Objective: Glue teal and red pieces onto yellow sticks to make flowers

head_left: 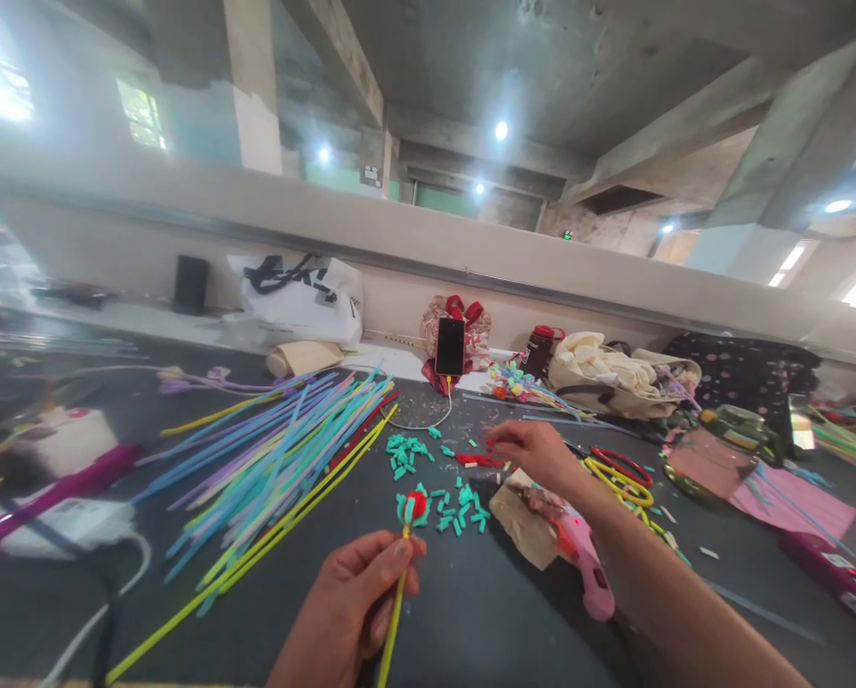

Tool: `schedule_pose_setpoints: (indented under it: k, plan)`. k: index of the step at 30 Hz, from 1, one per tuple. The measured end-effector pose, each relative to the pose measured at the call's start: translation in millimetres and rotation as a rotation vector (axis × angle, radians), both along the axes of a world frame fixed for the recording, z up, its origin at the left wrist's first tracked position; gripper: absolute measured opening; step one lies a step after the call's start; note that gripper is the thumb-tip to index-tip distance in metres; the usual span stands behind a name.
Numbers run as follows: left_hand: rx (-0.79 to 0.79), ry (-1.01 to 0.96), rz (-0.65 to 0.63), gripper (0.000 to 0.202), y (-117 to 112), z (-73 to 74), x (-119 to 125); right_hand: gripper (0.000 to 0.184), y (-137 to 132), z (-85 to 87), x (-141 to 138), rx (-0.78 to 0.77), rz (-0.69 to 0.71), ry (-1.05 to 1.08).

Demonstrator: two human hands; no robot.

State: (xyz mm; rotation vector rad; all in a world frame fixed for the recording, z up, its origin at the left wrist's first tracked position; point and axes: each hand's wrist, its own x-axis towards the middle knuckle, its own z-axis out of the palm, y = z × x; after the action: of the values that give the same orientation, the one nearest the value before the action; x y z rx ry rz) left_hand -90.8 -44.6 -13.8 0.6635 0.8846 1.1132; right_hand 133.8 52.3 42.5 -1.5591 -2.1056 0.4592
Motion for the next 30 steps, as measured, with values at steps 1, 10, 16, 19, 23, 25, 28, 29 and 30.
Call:
schedule_pose_setpoints:
  k: [1, 10, 16, 19, 23, 25, 28, 29, 30]
  plan:
    - [-0.006, -0.006, 0.012, 0.024, -0.6, 0.1, 0.3, 0.013, 7.5, 1.6, 3.1, 0.015, -0.007, -0.061]
    - [-0.009, -0.028, 0.045, 0.021, -3.0, 3.5, 1.9, 0.019, 35.8, -8.3, 14.8, 0.083, -0.072, -0.332]
    - [-0.011, -0.038, 0.048, 0.02, -2.3, 2.5, 1.7, 0.02, 31.4, -11.9, 21.8, 0.077, -0.141, -0.369]
    - [-0.028, -0.039, 0.048, 0.022, -2.5, 4.1, 1.9, 0.02, 30.2, -12.9, 25.5, 0.08, -0.165, -0.349]
    - [-0.043, -0.013, 0.053, 0.024, -3.6, 7.0, 2.8, 0.018, 33.1, -14.9, 28.9, 0.086, -0.178, -0.267]
    - [-0.047, 0.009, 0.071, 0.023, -4.4, 7.7, 3.1, 0.017, 37.0, -15.9, 30.0, 0.08, -0.175, -0.202]
    - [-0.039, 0.017, 0.078, 0.021, -5.0, 6.7, 2.7, 0.017, 43.4, -16.5, 31.3, 0.043, -0.168, -0.09]
    - [-0.034, 0.011, 0.075, 0.02, -4.9, 6.0, 2.4, 0.018, 45.0, -16.5, 31.7, 0.024, -0.166, -0.054]
    - [-0.029, 0.004, 0.071, 0.02, -4.6, 5.3, 2.1, 0.018, 46.0, -16.3, 32.2, 0.005, -0.164, -0.021]
